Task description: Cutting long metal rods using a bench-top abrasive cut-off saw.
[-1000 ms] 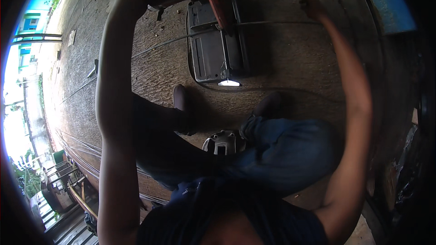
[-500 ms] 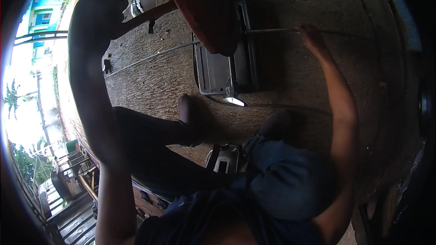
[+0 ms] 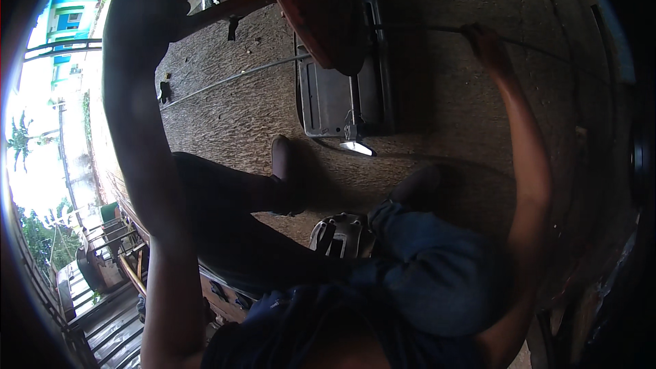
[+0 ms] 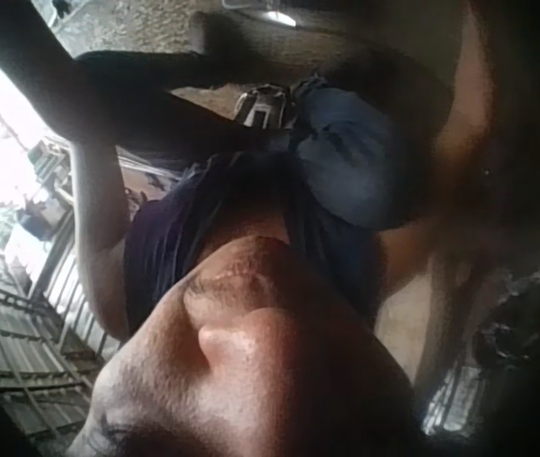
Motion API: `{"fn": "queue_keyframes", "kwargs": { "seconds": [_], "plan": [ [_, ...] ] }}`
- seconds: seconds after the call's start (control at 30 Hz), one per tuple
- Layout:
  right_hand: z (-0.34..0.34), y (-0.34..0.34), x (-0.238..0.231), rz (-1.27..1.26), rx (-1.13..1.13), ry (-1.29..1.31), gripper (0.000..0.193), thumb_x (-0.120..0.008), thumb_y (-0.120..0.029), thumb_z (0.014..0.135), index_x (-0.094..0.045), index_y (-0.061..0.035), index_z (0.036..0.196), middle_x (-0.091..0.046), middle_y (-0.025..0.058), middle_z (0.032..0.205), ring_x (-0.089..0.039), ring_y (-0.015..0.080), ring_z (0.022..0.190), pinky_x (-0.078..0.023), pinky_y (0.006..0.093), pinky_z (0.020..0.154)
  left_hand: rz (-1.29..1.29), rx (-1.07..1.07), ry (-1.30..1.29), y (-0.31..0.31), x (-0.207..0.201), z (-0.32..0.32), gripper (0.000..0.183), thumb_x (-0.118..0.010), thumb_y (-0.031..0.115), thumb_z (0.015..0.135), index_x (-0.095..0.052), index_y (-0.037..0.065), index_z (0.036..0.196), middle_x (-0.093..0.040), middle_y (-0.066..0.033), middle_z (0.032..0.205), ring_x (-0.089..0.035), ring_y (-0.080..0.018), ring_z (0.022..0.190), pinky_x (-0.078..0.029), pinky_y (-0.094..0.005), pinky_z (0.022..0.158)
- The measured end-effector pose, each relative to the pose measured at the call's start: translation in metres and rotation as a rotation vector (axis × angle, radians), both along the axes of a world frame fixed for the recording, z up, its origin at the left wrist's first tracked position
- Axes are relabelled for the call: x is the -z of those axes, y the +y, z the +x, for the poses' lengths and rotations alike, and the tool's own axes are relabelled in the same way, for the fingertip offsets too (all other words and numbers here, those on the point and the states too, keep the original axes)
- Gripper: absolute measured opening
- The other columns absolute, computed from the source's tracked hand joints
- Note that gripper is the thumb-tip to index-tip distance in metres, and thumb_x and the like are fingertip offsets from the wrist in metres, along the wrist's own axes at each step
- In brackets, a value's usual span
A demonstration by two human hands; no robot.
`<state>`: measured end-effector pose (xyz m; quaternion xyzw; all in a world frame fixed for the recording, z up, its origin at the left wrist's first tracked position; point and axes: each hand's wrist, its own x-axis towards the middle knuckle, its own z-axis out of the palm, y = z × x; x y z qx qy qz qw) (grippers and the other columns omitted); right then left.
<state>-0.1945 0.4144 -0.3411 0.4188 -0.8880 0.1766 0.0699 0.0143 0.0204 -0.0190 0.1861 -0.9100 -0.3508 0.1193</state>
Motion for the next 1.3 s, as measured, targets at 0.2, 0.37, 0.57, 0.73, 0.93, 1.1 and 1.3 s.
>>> {"fn": "queue_keyframes", "kwargs": {
  "seconds": [0.2, 0.37, 0.57, 0.73, 0.93, 1.1, 1.3],
  "plan": [
    [0.008, -0.011, 0.010, -0.078, -0.014, 0.073, 0.020, -0.048, -0.011, 0.088, -0.059, -0.0045, 0.103, -0.059, 0.0146, 0.096, -0.058, 0.0334, 0.090, -0.046, 0.0430, 0.078, -0.030, 0.011, 0.005, 0.002, -0.004, 0.001, 0.018, -0.054, 0.012, 0.089, -0.063, 0.005, 0.102, -0.065, -0.0051, 0.084, -0.061, -0.0089, 0.071, -0.047, -0.0214, 0.058],
    [0.012, -0.017, 0.002, -0.063, -0.006, 0.041, 0.020, -0.047, -0.011, 0.088, -0.060, -0.0034, 0.102, -0.059, 0.0156, 0.097, -0.058, 0.0337, 0.092, -0.045, 0.0433, 0.079, -0.055, 0.015, 0.009, 0.003, -0.004, 0.002, 0.018, -0.053, 0.012, 0.089, -0.063, 0.005, 0.102, -0.065, -0.0049, 0.084, -0.061, -0.0089, 0.072, -0.047, -0.0214, 0.058],
    [0.010, -0.018, 0.002, -0.080, 0.001, 0.014, 0.021, -0.047, -0.009, 0.088, -0.060, -0.0003, 0.102, -0.060, 0.0170, 0.097, -0.058, 0.0350, 0.091, -0.045, 0.0433, 0.079, -0.084, 0.024, 0.023, 0.003, -0.007, 0.003, 0.019, -0.053, 0.012, 0.089, -0.063, 0.005, 0.103, -0.065, -0.0048, 0.085, -0.062, -0.0088, 0.073, -0.047, -0.0213, 0.059],
    [0.010, -0.021, -0.001, -0.080, 0.012, 0.015, 0.021, -0.047, -0.009, 0.087, -0.060, -0.0003, 0.102, -0.060, 0.0169, 0.096, -0.058, 0.0345, 0.091, -0.045, 0.0431, 0.079, -0.112, 0.031, 0.033, 0.006, -0.010, 0.001, 0.019, -0.053, 0.012, 0.089, -0.063, 0.005, 0.104, -0.065, -0.0047, 0.085, -0.062, -0.0087, 0.074, -0.047, -0.0213, 0.060],
    [0.011, -0.021, 0.000, -0.077, 0.035, 0.016, 0.021, -0.047, -0.009, 0.088, -0.060, -0.0011, 0.102, -0.060, 0.0165, 0.099, -0.058, 0.0340, 0.093, -0.045, 0.0430, 0.080, -0.143, 0.040, 0.045, 0.008, -0.014, -0.001, 0.020, -0.052, 0.011, 0.089, -0.064, 0.006, 0.104, -0.065, -0.0045, 0.086, -0.062, -0.0086, 0.076, -0.048, -0.0213, 0.061],
    [0.009, -0.027, -0.001, -0.094, 0.038, -0.047, 0.021, -0.046, -0.009, 0.089, -0.060, -0.0012, 0.102, -0.060, 0.0168, 0.098, -0.058, 0.0346, 0.093, -0.045, 0.0430, 0.081, -0.172, 0.036, 0.050, 0.008, -0.016, 0.000, 0.021, -0.052, 0.011, 0.089, -0.064, 0.006, 0.105, -0.065, -0.0044, 0.086, -0.062, -0.0085, 0.077, -0.048, -0.0213, 0.061],
    [0.006, -0.019, 0.012, -0.096, 0.018, -0.030, 0.021, -0.045, -0.011, 0.090, -0.058, -0.0010, 0.102, -0.057, 0.0160, 0.096, -0.056, 0.0333, 0.092, -0.043, 0.0436, 0.080, -0.195, 0.052, 0.057, 0.010, -0.015, -0.004, 0.022, -0.052, 0.011, 0.089, -0.064, 0.006, 0.106, -0.065, -0.0042, 0.087, -0.062, -0.0084, 0.078, -0.048, -0.0213, 0.062]
  ]
}}
